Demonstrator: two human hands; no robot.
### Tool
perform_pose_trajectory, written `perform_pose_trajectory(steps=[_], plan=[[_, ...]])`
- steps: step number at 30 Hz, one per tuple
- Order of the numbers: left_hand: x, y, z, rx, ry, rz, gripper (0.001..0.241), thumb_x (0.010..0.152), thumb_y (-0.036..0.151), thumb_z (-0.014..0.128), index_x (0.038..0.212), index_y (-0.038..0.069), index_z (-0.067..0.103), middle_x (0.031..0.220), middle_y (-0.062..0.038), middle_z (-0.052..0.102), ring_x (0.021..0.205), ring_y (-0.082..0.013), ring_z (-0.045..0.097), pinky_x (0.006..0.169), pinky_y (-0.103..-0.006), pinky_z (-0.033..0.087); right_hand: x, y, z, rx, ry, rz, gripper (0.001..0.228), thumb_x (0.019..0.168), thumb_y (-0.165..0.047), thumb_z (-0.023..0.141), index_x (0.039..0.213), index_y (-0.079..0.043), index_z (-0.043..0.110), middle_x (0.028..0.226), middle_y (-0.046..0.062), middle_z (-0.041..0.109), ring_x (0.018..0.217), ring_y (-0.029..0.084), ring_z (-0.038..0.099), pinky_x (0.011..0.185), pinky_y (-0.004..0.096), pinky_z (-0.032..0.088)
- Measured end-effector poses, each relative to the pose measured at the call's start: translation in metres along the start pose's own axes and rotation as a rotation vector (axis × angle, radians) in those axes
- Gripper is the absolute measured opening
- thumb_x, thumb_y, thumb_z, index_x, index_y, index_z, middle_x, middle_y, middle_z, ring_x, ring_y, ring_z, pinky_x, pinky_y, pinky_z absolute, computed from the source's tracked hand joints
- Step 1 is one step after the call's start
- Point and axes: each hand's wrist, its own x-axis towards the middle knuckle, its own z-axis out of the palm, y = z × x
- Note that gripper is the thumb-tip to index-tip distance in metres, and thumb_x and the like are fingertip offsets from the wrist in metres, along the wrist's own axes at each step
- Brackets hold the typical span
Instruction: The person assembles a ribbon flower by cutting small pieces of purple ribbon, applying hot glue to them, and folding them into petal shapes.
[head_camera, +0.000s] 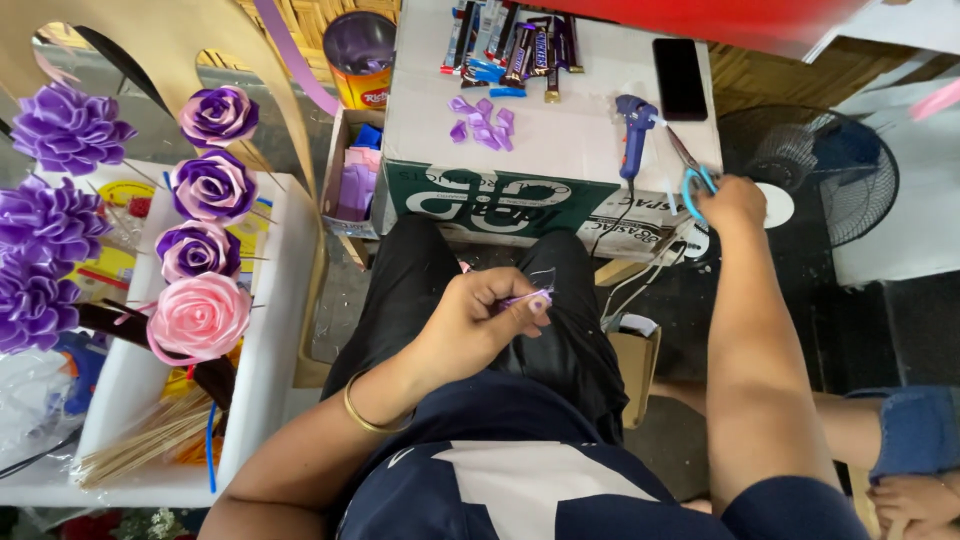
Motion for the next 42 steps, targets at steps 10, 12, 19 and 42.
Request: perform_pose_trajectory(steps=[10, 12, 19, 42], plan=[[-0.008, 0.019, 0.003, 0.175, -0.073, -0.052, 0.021, 0.098, 0.024, 0.064, 0.088, 0.008, 0.073, 0.079, -0.003, 0.077, 0.071, -0.0105, 0.075, 0.066, -0.0205, 0.055, -0.186, 0.023, -0.026, 1.644, -0.142, 0.044, 0.032, 0.087, -0.023, 0.071, 0.115, -0.007, 0.064, 0.093, 0.009, 0.067, 0.073, 0.023, 0.068, 0.072, 0.034, 0.058], [-0.008, 0.022, 0.006, 0.208, -0.090, -0.046, 0.024, 0.099, 0.025, 0.063, 0.084, 0.009, 0.072, 0.074, -0.002, 0.075, 0.070, -0.0095, 0.074, 0.065, -0.0209, 0.054, -0.248, -0.010, -0.043, 1.460, -0.332, -0.797, 0.069, 0.102, -0.074, 0.050, 0.129, -0.011, 0.059, 0.099, -0.002, 0.067, 0.090, 0.010, 0.064, 0.087, 0.030, 0.055], [-0.017, 0.026, 0.017, 0.266, -0.110, -0.019, 0.017, 0.099, 0.020, 0.062, 0.091, 0.009, 0.072, 0.079, -0.001, 0.074, 0.073, -0.0111, 0.075, 0.065, -0.0224, 0.055, -0.329, -0.091, -0.130, 0.905, -0.543, -0.883, 0.094, 0.086, -0.090, 0.036, 0.133, -0.009, 0.049, 0.129, 0.010, 0.047, 0.109, 0.020, 0.060, 0.100, 0.040, 0.052], [-0.021, 0.027, 0.019, 0.408, -0.104, 0.074, 0.026, 0.097, 0.016, 0.065, 0.072, 0.011, 0.066, 0.059, 0.003, 0.053, 0.052, -0.0085, 0.040, 0.049, -0.0293, 0.032, -0.330, -0.123, -0.166, 0.833, -0.486, -0.789, 0.108, 0.071, -0.100, 0.030, 0.113, -0.005, 0.059, 0.090, 0.003, 0.060, 0.077, 0.017, 0.060, 0.070, 0.035, 0.053]])
